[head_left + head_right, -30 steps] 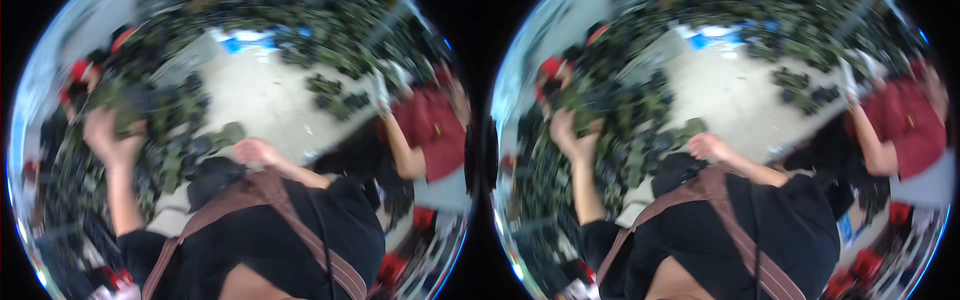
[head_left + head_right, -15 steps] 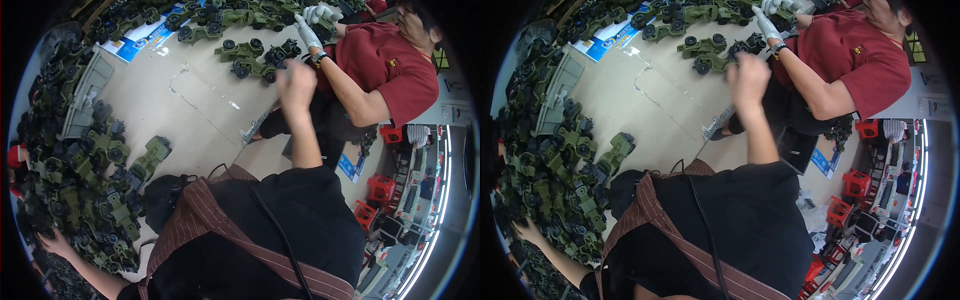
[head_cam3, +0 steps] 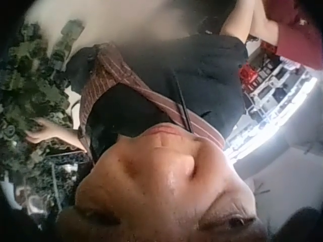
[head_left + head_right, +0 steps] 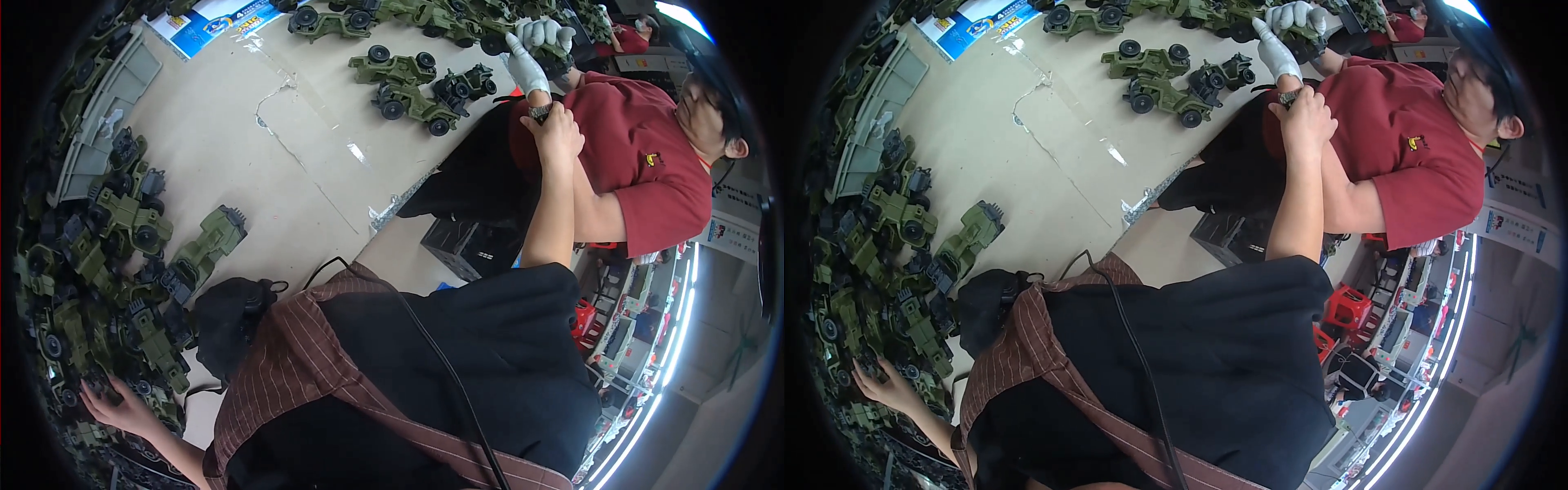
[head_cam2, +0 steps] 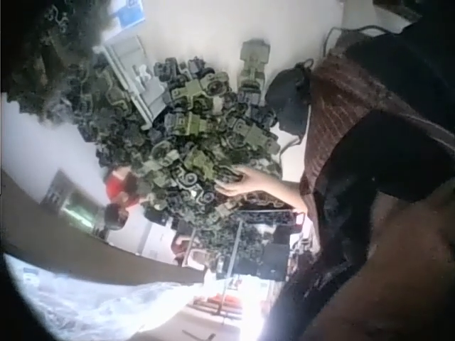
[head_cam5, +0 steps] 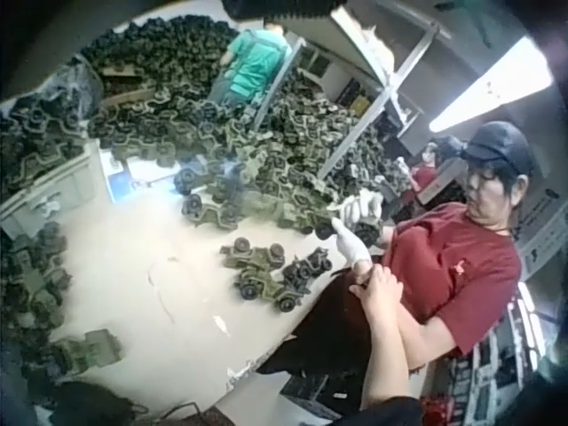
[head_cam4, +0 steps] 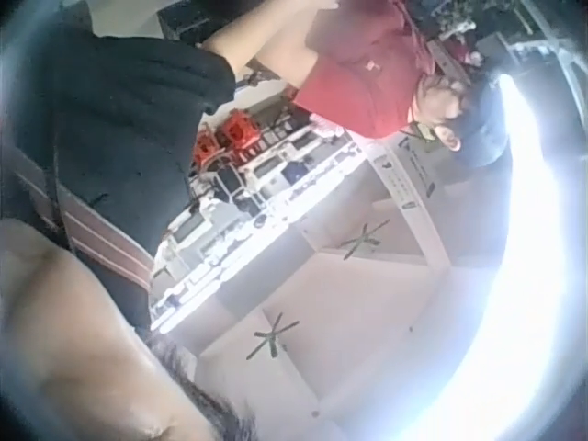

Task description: The person assembles small green plastic toy tanks by hand, fitting plastic components and bases together at a factory workstation.

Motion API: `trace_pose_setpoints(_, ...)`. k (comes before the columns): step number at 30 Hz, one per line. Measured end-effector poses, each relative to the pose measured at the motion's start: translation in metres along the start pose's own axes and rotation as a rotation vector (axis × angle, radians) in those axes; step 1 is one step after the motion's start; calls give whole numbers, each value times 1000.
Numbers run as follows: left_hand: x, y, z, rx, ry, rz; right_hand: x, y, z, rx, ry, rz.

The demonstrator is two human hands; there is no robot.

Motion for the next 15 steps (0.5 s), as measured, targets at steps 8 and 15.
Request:
trace_pose_setpoints(8, 7, -7, 19, 27, -119, -65, 44, 23, 29, 98, 826, -459)
trace_pose_setpoints(15, 19, -6, 44, 74, -187, -142, 44, 7, 20, 377, 1478, -607)
Point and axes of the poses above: each hand's wrist, its own y-axis towards the middle knuckle, its own x-axis out of the palm, z = x × y, the point moved 10 cm from there along y, towards the middle knuckle, and after that the axes turned 10 degrees about y, right-handed, at the moved point
